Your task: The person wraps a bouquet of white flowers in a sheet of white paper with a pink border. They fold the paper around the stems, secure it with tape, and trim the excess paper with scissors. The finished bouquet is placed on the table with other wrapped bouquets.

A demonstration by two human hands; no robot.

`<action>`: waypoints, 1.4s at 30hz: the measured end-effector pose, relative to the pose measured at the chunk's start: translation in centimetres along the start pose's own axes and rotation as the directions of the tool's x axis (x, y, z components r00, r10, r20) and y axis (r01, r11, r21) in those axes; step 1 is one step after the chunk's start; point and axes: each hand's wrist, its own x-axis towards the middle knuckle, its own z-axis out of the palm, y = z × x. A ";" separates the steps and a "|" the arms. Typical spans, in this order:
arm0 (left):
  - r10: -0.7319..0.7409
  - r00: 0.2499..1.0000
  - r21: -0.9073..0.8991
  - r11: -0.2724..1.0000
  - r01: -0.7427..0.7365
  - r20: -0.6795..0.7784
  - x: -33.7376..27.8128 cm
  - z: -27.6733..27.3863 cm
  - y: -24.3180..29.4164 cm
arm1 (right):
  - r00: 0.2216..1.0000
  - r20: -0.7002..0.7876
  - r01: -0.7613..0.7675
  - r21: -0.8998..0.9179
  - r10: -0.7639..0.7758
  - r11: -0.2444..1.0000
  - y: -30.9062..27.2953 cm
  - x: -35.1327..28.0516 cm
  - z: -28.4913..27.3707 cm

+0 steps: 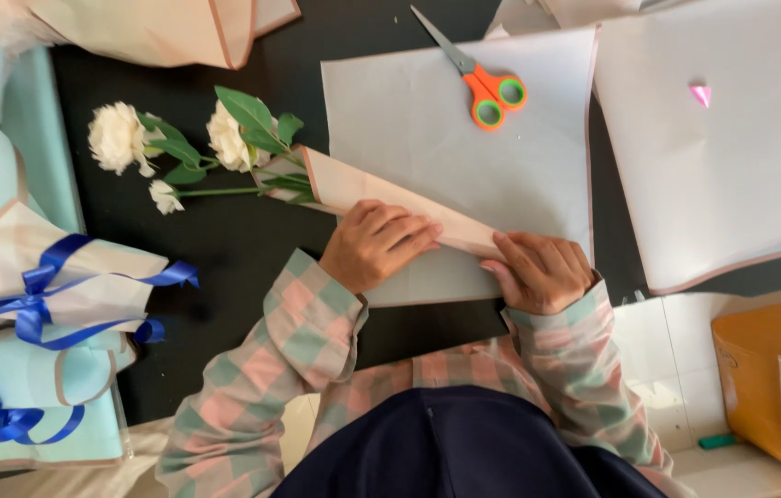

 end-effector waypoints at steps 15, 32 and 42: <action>0.043 0.999 -0.035 0.998 -0.044 -0.028 -0.2 0.4 0.2 | 0.997 -0.054 -0.052 -0.112 0.046 0.992 -1.9 -2.8 -1.1; 0.113 0.990 -0.111 0.988 -0.103 0.087 -1.4 -0.1 -0.7 | 0.499 -0.237 -0.786 0.280 0.833 0.551 1.6 -15.9 -8.4; 0.128 0.985 -0.135 0.984 -0.112 0.118 -2.1 -0.2 -1.5 | 0.505 -0.280 -0.830 0.102 0.816 0.548 4.7 -13.1 -10.7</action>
